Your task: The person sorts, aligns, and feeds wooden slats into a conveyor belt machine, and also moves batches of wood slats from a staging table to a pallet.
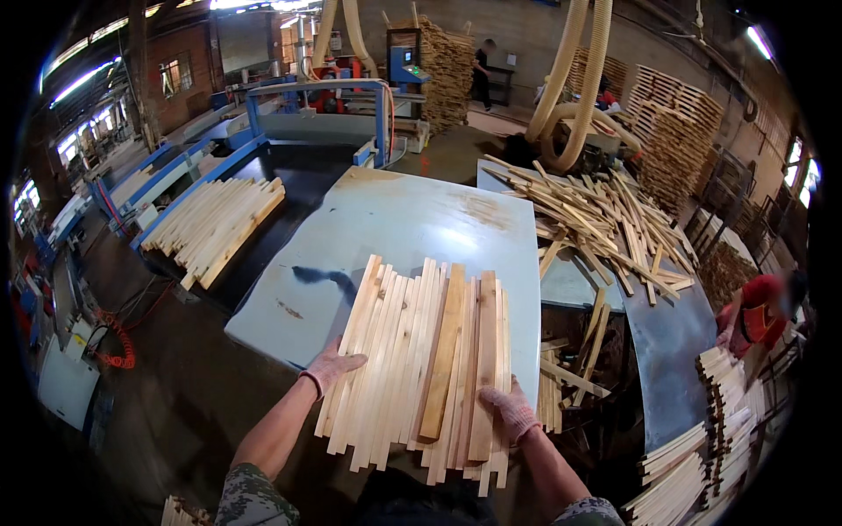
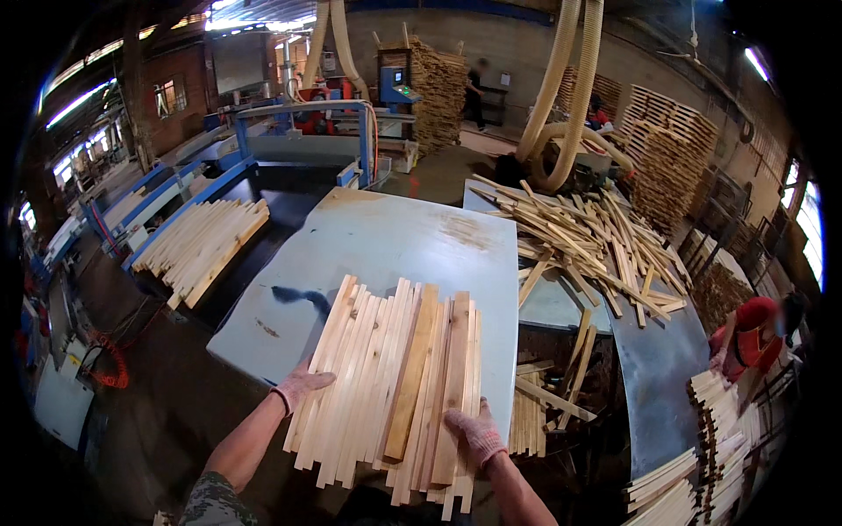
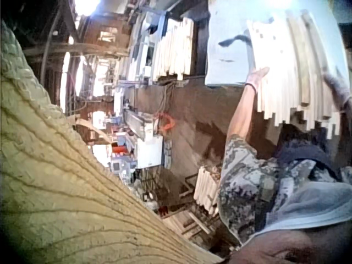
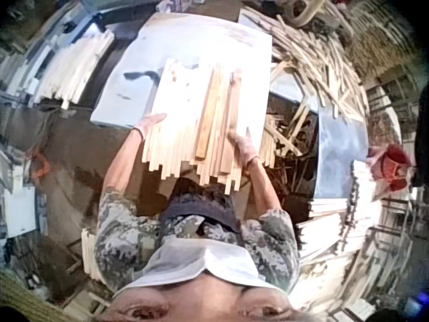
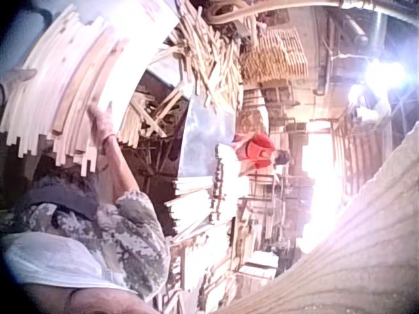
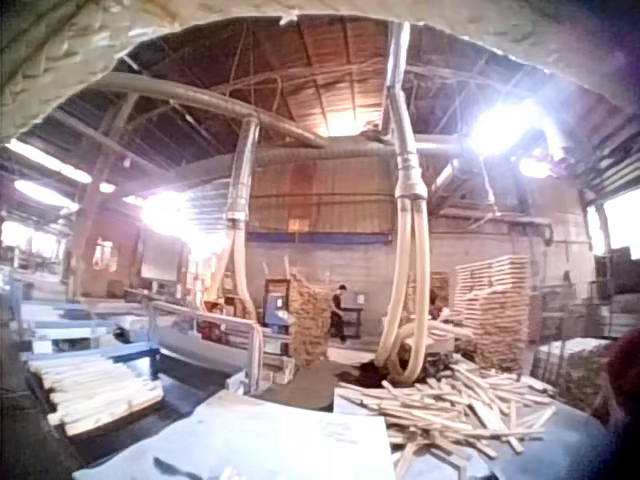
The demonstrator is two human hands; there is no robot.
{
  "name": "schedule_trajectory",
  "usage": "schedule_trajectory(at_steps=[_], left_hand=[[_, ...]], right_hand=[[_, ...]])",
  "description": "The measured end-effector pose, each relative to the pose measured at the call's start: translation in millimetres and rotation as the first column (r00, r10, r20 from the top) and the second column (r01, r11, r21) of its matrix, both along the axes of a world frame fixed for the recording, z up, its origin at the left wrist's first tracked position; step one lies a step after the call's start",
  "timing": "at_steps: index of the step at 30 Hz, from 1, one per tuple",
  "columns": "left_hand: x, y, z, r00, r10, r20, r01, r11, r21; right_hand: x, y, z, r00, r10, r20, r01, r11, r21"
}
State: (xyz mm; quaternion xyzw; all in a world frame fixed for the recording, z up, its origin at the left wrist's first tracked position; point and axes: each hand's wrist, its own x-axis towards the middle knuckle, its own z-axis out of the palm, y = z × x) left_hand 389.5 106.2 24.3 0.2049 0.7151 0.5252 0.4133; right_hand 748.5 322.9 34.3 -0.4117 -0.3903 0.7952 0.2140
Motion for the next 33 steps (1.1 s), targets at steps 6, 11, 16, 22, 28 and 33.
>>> schedule_trajectory(at_steps=[6, 11, 16, 22, 28, 33], left_hand=[[-84.2, 17.6, 0.5, 0.908, -0.163, -0.386, 0.043, 0.953, -0.301], [-122.0, 43.2, 59.0, 0.803, -0.313, -0.507, -0.115, 0.753, -0.648], [-152.2, 58.8, 49.0, 0.607, -0.247, -0.756, -0.306, 0.804, -0.509], [-218.8, 72.6, 31.3, 0.552, -0.25, -0.795, -0.36, 0.789, -0.498], [-257.9, 79.0, 28.4, 0.534, -0.309, -0.787, -0.4, 0.727, -0.558], [-268.5, 85.9, 25.7, 0.519, -0.319, -0.793, -0.359, 0.76, -0.541]], right_hand=[[-61.4, -2.3, -12.3, 0.999, 0.039, 0.013, -0.041, 0.983, 0.178], [-137.0, -11.2, 4.4, 0.998, -0.006, -0.055, 0.014, 0.987, 0.158], [-210.0, 4.3, 4.0, 0.998, -0.017, -0.064, 0.029, 0.982, 0.186], [-298.2, 28.2, -13.1, 0.997, -0.016, -0.081, 0.031, 0.981, 0.191], [-326.5, 55.8, 12.3, 0.789, 0.26, 0.557, -0.501, 0.797, 0.337], [-312.7, 78.6, 18.8, 0.439, 0.215, 0.872, -0.849, 0.416, 0.325]])
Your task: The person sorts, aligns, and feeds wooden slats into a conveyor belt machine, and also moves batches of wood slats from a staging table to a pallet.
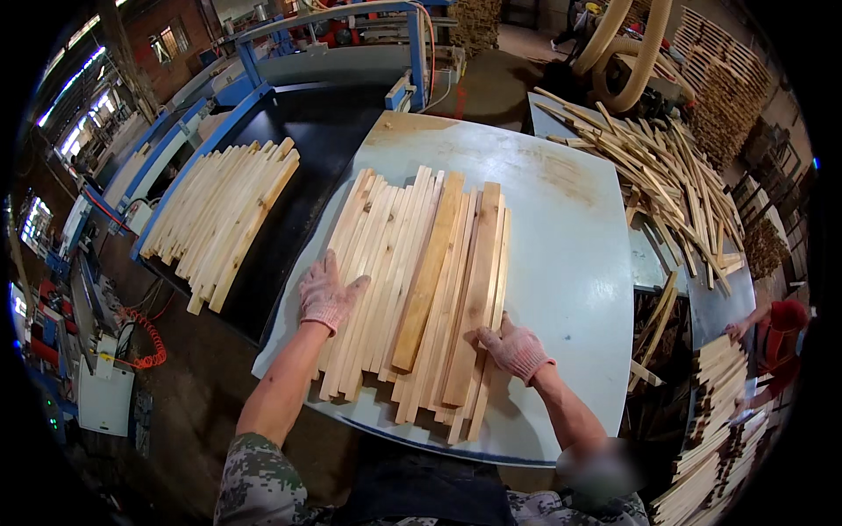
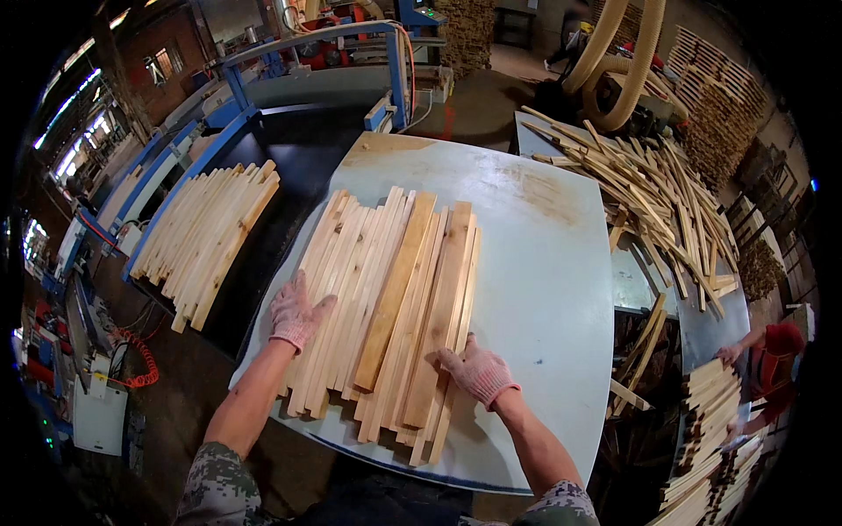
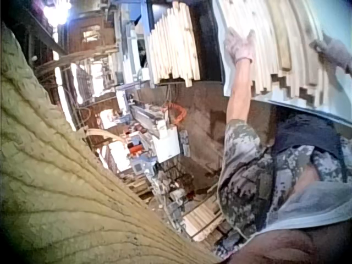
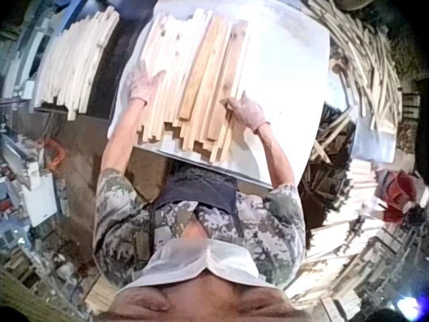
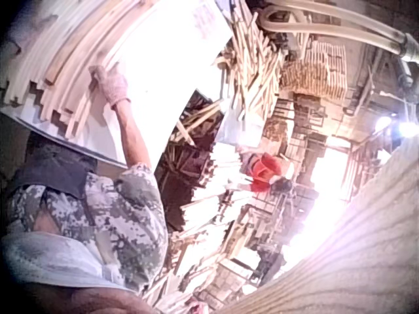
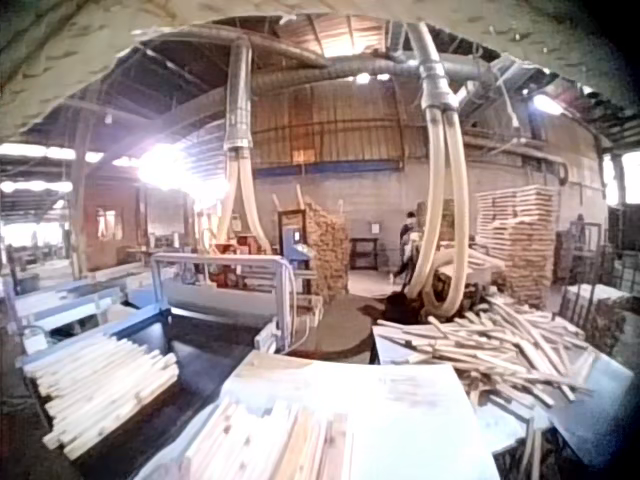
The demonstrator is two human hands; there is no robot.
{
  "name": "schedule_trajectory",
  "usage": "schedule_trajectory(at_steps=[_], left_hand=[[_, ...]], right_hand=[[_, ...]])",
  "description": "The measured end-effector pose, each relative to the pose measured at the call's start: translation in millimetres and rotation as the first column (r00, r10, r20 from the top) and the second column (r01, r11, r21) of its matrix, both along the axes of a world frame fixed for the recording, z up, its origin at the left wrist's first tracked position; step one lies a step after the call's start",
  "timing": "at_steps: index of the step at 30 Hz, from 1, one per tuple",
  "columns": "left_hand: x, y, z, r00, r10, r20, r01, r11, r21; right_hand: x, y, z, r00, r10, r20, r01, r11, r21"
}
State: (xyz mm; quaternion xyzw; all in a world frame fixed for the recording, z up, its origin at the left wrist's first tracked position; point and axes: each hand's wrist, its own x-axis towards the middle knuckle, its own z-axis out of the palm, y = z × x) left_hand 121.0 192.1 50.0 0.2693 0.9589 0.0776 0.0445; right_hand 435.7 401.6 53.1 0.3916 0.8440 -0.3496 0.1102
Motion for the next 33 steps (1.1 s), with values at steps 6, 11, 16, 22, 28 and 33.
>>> schedule_trajectory(at_steps=[6, 11, 16, 22, 28, 33], left_hand=[[50.6, -13.4, -24.7, 0.853, -0.392, -0.346, 0.439, 0.896, 0.069], [93.9, -12.0, -8.4, 0.869, -0.439, -0.228, 0.471, 0.875, 0.11], [95.5, -11.1, 1.0, 0.894, -0.407, -0.187, 0.436, 0.885, 0.16], [90.8, -11.3, 2.9, 0.905, -0.401, -0.142, 0.421, 0.89, 0.176], [92.4, -14.5, 4.4, 0.922, -0.373, -0.102, 0.386, 0.898, 0.21], [95.4, -15.8, 10.0, 0.926, -0.377, -0.035, 0.375, 0.903, 0.207]], right_hand=[[-34.8, 29.3, 59.6, 0.975, -0.149, -0.165, 0.182, 0.961, 0.208], [-151.6, 64.4, 58.1, 0.846, 0.153, -0.512, 0.063, 0.923, 0.379], [-279.8, 108.7, 10.6, 0.916, 0.33, -0.228, -0.133, 0.787, 0.603], [-330.6, 130.5, -16.9, 0.952, 0.296, -0.079, -0.154, 0.685, 0.712], [-344.7, 136.8, -6.6, 0.949, 0.304, -0.089, -0.167, 0.719, 0.674], [-351.8, 173.3, -8.1, 0.774, 0.156, -0.614, 0.177, 0.878, 0.446]])
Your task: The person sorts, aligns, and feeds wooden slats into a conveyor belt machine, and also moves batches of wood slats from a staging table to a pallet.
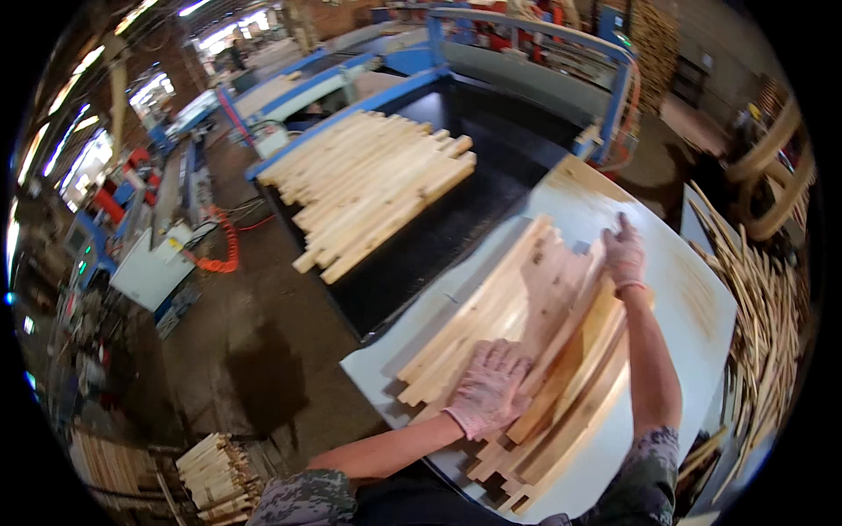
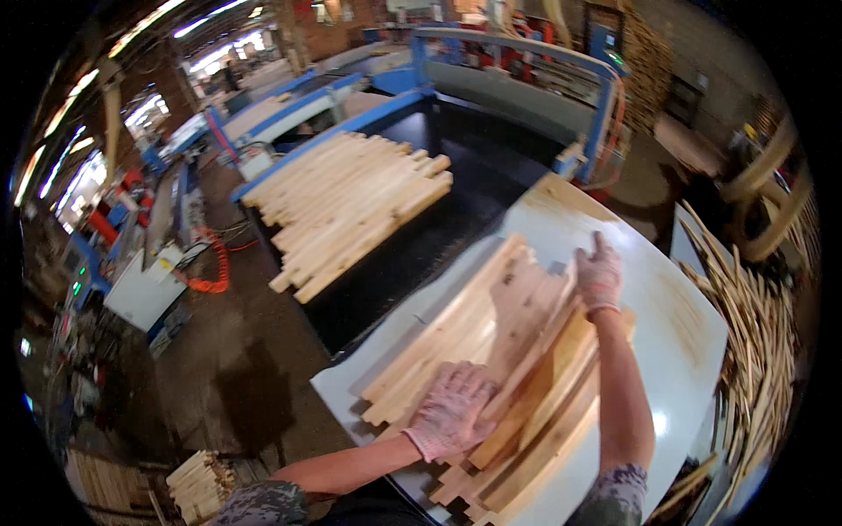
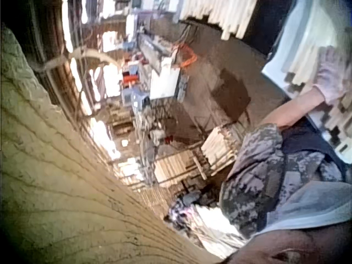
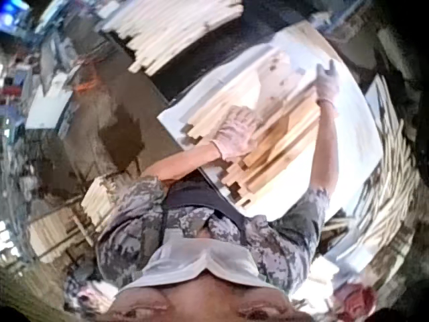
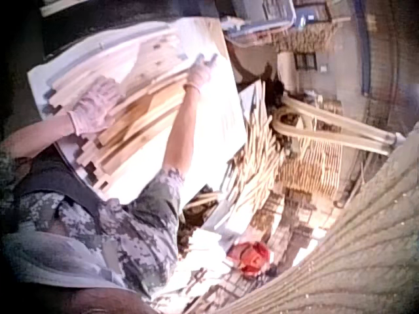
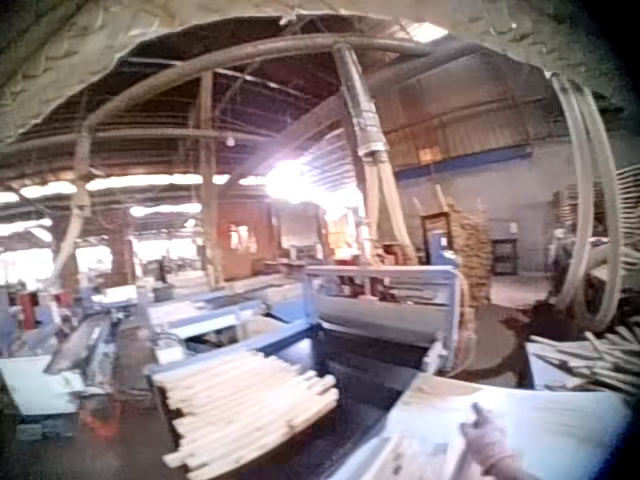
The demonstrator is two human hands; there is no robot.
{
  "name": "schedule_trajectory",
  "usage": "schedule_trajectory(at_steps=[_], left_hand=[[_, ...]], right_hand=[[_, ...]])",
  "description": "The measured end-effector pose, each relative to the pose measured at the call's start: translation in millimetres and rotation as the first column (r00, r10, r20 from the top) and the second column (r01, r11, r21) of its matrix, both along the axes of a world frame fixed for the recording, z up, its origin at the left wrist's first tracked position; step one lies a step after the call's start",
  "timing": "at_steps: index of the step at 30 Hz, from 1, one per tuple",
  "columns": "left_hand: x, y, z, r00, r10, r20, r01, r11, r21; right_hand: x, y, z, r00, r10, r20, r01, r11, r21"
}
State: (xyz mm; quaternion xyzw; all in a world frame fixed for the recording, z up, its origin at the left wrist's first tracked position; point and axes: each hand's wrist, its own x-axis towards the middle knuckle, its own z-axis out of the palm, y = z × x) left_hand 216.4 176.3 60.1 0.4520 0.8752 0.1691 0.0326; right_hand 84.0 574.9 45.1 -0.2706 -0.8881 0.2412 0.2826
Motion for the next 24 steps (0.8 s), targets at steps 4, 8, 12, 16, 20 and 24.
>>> schedule_trajectory(at_steps=[4, 8, 12, 16, 20, 24], left_hand=[[10.8, 6.8, -27.8, 0.994, 0.051, -0.095, -0.027, 0.971, 0.237], [13.2, 22.9, -38.8, 0.996, -0.087, -0.022, 0.089, 0.99, 0.112], [7.2, 18.1, -30.8, 0.987, -0.031, 0.157, -0.015, 0.959, 0.283], [14.2, 21.2, 17.1, 0.928, 0.051, 0.368, -0.184, 0.923, 0.337], [34.3, 43.1, 36.9, 0.964, 0.106, 0.242, -0.108, 0.994, -0.007], [46.4, 65.6, 45.1, 0.969, 0.093, 0.23, -0.048, 0.98, -0.193]], right_hand=[[27.6, -16.4, 53.6, 0.825, 0.129, -0.551, -0.465, 0.71, -0.529], [90.5, -32.6, 88.4, 0.744, 0.292, -0.601, -0.571, 0.745, -0.345], [159.5, -42.1, 64.6, 0.786, 0.108, -0.608, -0.425, 0.809, -0.405], [241.7, -54.6, 29.9, 0.841, -0.223, -0.493, -0.15, 0.779, -0.609], [294.0, -116.4, 3.6, 0.969, -0.241, -0.053, 0.193, 0.875, -0.443], [296.6, -177.4, 21.7, 0.903, -0.116, 0.415, 0.149, 0.988, -0.049]])
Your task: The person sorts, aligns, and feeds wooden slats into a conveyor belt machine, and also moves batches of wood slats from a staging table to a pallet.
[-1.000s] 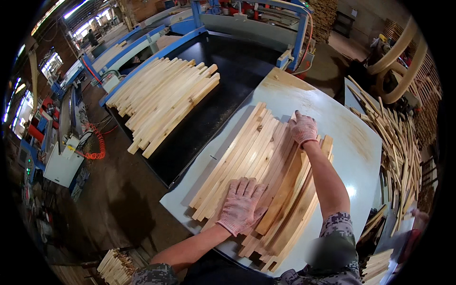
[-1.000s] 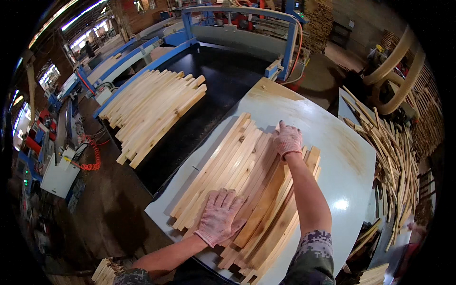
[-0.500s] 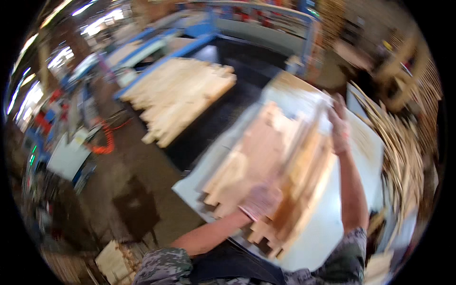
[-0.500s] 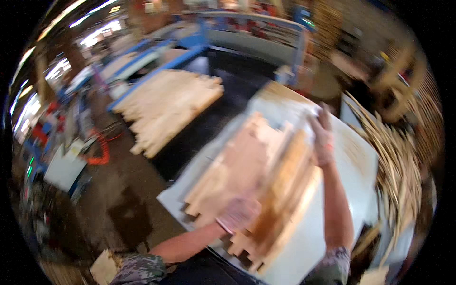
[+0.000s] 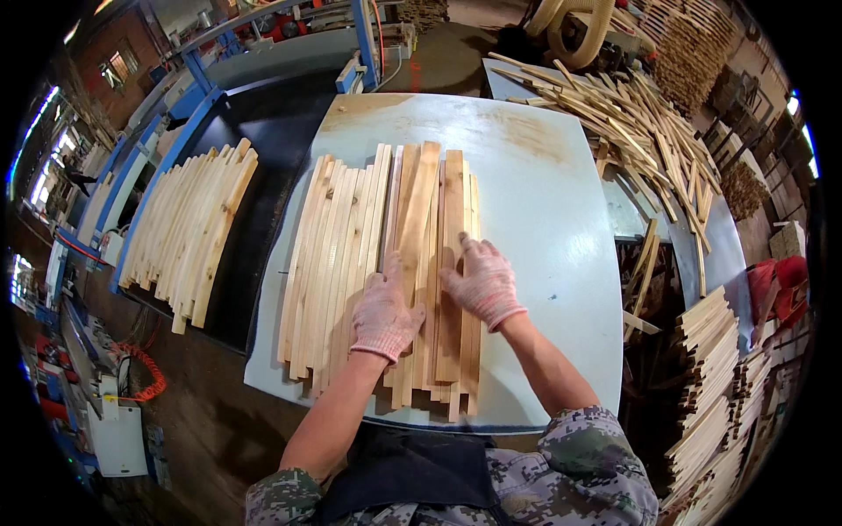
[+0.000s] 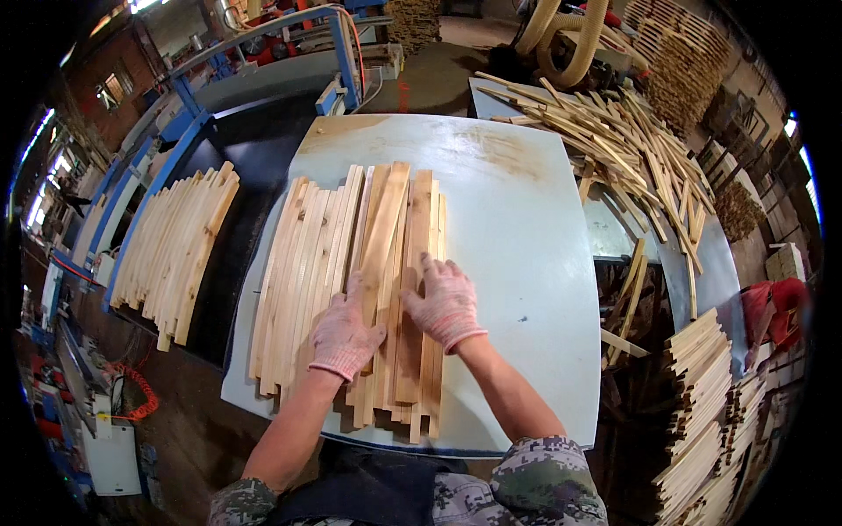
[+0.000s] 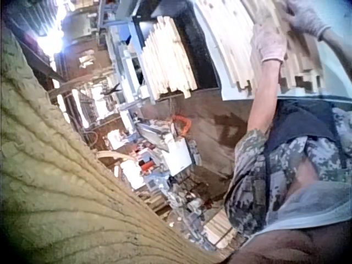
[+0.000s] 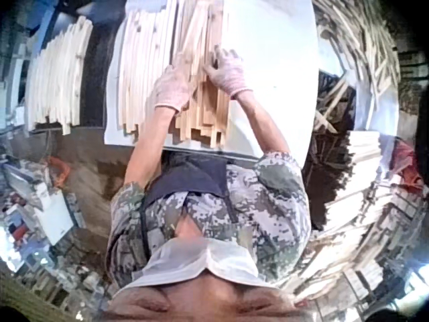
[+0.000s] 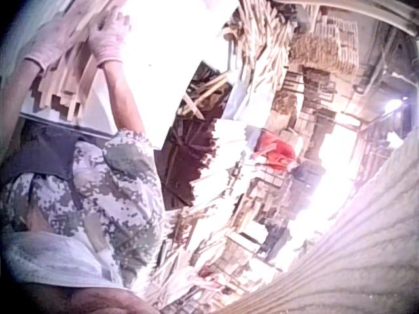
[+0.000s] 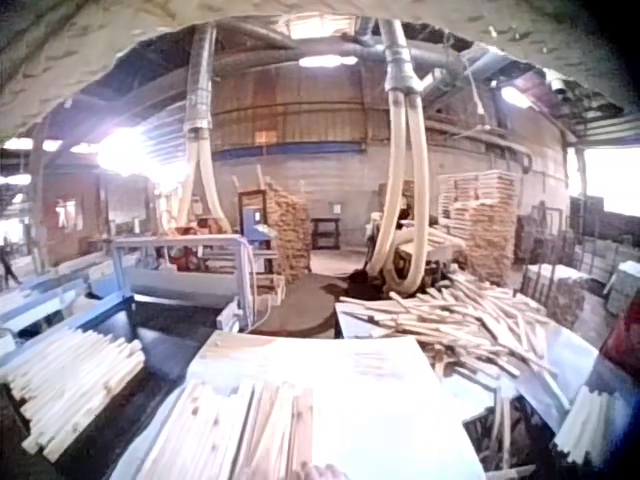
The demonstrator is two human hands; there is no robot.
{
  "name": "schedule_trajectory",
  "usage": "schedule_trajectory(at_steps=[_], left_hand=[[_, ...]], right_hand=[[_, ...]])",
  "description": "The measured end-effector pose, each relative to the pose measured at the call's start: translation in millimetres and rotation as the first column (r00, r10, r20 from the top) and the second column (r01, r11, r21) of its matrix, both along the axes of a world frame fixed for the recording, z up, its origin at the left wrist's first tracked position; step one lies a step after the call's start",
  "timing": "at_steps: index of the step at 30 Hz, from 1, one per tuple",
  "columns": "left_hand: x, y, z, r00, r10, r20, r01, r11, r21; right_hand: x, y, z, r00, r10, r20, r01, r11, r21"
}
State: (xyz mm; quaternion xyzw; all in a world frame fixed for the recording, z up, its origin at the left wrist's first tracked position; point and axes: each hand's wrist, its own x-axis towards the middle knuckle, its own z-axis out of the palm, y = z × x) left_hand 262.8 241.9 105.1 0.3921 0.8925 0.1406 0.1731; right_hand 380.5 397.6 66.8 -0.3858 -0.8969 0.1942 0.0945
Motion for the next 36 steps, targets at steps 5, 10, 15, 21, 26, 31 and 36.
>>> schedule_trajectory(at_steps=[5, 10, 15, 21, 26, 31, 36], left_hand=[[-19.8, -4.5, -15.9, 0.987, 0.022, 0.156, -0.055, 0.976, 0.21], [-37.4, -30.3, -9.5, 0.721, -0.111, 0.684, -0.344, 0.801, 0.491], [-42.5, -46.9, -29.7, 0.755, -0.127, 0.643, -0.31, 0.795, 0.522], [-36.7, -58.0, -30.5, 0.74, -0.151, 0.656, -0.246, 0.847, 0.472], [-30.9, -58.0, -35.2, 0.602, -0.173, 0.779, -0.396, 0.783, 0.48], [-28.3, -64.2, -17.1, 0.519, -0.134, 0.844, -0.425, 0.817, 0.391], [-35.9, -61.8, -39.4, 0.726, -0.103, 0.679, -0.288, 0.852, 0.438]], right_hand=[[-6.9, -21.0, -1.2, 0.993, 0.051, 0.104, -0.065, 0.99, 0.129], [-10.9, -18.8, -1.8, 0.996, -0.003, 0.084, -0.006, 0.994, 0.105], [-13.9, -15.7, -2.5, 0.996, 0.011, 0.09, -0.022, 0.992, 0.12], [-11.8, -21.1, -3.8, 0.997, 0.011, 0.075, -0.022, 0.989, 0.147], [-19.3, -32.1, 2.7, 0.998, 0.015, 0.056, -0.026, 0.981, 0.191], [-24.4, -38.4, -2.6, 0.993, 0.019, -0.118, -0.021, 1.0, -0.017], [-21.2, -38.9, -27.4, 0.88, -0.027, -0.474, -0.103, 0.964, -0.247]])
